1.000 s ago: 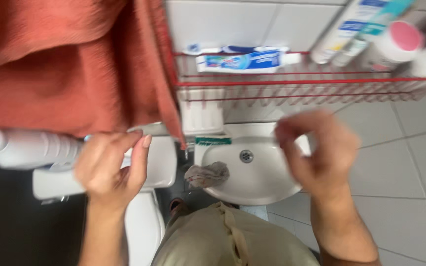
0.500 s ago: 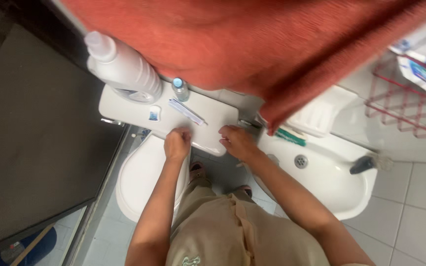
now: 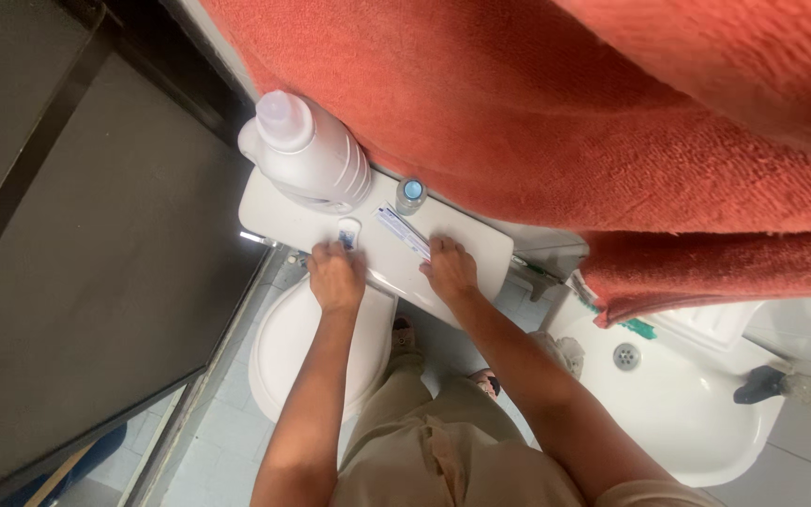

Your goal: The person organizes various hygiene and personal care items by placing them onto a wall-mounted wire rack above a bathroom sink. The person picks up cream jars, a toothbrush, sunscreen, toothpaste tubes, and a bottle of liquid, arranging them one by one on the rack.

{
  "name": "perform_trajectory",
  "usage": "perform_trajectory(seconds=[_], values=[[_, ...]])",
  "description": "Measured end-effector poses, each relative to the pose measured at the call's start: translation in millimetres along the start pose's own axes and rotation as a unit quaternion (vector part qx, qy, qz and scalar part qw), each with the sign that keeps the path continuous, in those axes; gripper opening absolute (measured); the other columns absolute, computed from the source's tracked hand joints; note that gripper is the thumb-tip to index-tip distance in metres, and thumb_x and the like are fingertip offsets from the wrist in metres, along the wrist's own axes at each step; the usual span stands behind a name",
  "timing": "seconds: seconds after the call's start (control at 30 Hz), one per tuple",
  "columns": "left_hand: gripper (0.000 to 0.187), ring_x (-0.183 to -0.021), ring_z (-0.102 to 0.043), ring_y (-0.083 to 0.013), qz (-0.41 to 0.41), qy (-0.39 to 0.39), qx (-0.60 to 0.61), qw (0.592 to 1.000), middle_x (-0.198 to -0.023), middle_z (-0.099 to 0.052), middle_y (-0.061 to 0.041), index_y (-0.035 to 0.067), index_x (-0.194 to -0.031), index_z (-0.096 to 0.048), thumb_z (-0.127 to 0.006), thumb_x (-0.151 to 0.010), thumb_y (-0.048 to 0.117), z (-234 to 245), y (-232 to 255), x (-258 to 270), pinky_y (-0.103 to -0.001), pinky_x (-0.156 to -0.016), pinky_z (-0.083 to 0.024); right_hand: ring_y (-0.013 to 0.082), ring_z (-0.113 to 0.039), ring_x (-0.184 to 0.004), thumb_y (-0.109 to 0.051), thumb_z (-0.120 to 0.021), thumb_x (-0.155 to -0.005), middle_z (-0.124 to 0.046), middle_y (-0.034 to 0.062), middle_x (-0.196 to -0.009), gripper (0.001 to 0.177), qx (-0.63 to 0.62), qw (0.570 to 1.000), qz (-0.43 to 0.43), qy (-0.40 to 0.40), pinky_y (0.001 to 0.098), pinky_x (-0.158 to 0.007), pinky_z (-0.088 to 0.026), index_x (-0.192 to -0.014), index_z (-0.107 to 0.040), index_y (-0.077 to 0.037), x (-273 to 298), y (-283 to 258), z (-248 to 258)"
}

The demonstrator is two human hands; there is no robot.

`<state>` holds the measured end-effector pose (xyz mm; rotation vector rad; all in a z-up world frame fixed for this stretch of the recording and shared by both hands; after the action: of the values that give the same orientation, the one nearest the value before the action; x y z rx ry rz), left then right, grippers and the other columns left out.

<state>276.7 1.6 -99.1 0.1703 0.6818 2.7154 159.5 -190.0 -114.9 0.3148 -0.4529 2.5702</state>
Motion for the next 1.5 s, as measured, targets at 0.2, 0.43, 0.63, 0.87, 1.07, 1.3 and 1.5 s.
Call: perform_trajectory(seconds=[0.2, 0.43, 0.63, 0.87, 1.07, 1.3, 1.5], values=[[0.056, -0.111, -0.058, -0.0394, 0.041, -0.074, -0.078, 0.993, -0.120, -0.059, -0.017, 0.005, -0.115, -0.059, -0.082, -0.081, 0.044, -32, -1, -35, -0.048, -0.096, -0.051, 0.0365, -0.065, -0.107, -0.024, -0.078, -0.085, -0.063, 0.0178, -0.121, 0.049, 0.020, 1.000, -0.001, 0.017, 0.0448, -0.085, -0.057, -0.123, -0.059, -0.002, -7, 2, -13], [0.057, -0.105, -0.060, -0.0418, 0.023, -0.044, -0.064, 0.997, -0.116, -0.060, -0.019, 0.001, -0.122, -0.054, -0.079, -0.082, 0.034, -58, -15, -24, -0.050, -0.084, -0.056, 0.0354, -0.064, -0.095, -0.017, -0.074, -0.089, -0.068, 0.0161, -0.098, 0.017, -0.174, 0.984, 0.025, -0.021, 0.0477, -0.080, -0.053, -0.100, -0.068, -0.004, 26, 24, -13], [0.063, -0.093, -0.064, -0.0287, 0.004, -0.117, 0.252, 0.961, -0.102, -0.066, -0.013, 0.004, -0.146, -0.048, -0.072, -0.090, 0.021, -21, 21, 49, -0.042, -0.077, -0.056, 0.0122, -0.062, -0.079, -0.015, -0.071, -0.095, -0.067, 0.0038, -0.087, 0.017, -0.563, 0.778, -0.094, -0.263, 0.0288, -0.070, -0.050, -0.106, -0.069, -0.003, 141, 66, 34], [0.041, -0.080, -0.066, -0.0127, 0.080, -0.351, 0.528, 0.769, -0.102, -0.065, -0.005, 0.009, -0.130, -0.054, -0.054, -0.090, -0.001, 80, 172, 122, -0.028, -0.065, -0.059, 0.0160, -0.063, -0.110, -0.008, -0.054, -0.102, -0.070, 0.0103, -0.127, 0.042, -0.568, 0.812, 0.069, -0.118, 0.0302, -0.095, -0.051, -0.144, -0.058, 0.001, 283, 94, 230], [0.020, -0.090, -0.067, -0.0142, -0.193, -0.289, 0.536, 0.769, -0.109, -0.066, -0.010, 0.002, -0.114, -0.062, -0.063, -0.096, -0.005, 230, 337, 166, -0.030, -0.074, -0.061, 0.0212, -0.067, -0.119, -0.008, -0.052, -0.104, -0.071, 0.0175, -0.134, 0.044, -0.507, 0.852, 0.115, 0.054, 0.0337, -0.101, -0.052, -0.146, -0.054, 0.004, 386, 134, 331], [0.043, -0.097, -0.068, -0.0310, -0.619, -0.033, 0.318, 0.718, -0.117, -0.067, -0.018, -0.003, -0.124, -0.064, -0.070, -0.081, -0.008, 353, 458, 219, -0.039, -0.082, -0.056, 0.0164, -0.068, -0.102, -0.009, -0.050, -0.106, -0.073, 0.0173, -0.127, 0.041, -0.548, 0.816, 0.084, 0.162, 0.0305, -0.090, -0.056, -0.142, -0.058, 0.010, 447, 169, 388], [0.033, -0.087, -0.066, -0.0266, -0.699, 0.026, 0.202, 0.685, -0.099, -0.067, -0.012, 0.005, -0.118, -0.073, -0.081, -0.086, 0.006, 389, 505, 236, -0.040, -0.070, -0.054, 0.0152, -0.062, -0.087, -0.010, -0.049, -0.108, -0.069, 0.0131, -0.106, 0.035, -0.598, 0.758, 0.048, 0.257, 0.0287, -0.078, -0.053, -0.136, -0.057, 0.010, 469, 187, 449]])
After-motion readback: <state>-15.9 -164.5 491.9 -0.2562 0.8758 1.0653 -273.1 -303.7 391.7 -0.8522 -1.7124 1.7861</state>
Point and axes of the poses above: each hand's wrist, its own x-axis away from the middle knuckle, its own z-axis out of the back of the hand, y = z × x, the point moved 6 cm from there along -x, towards the middle knuckle
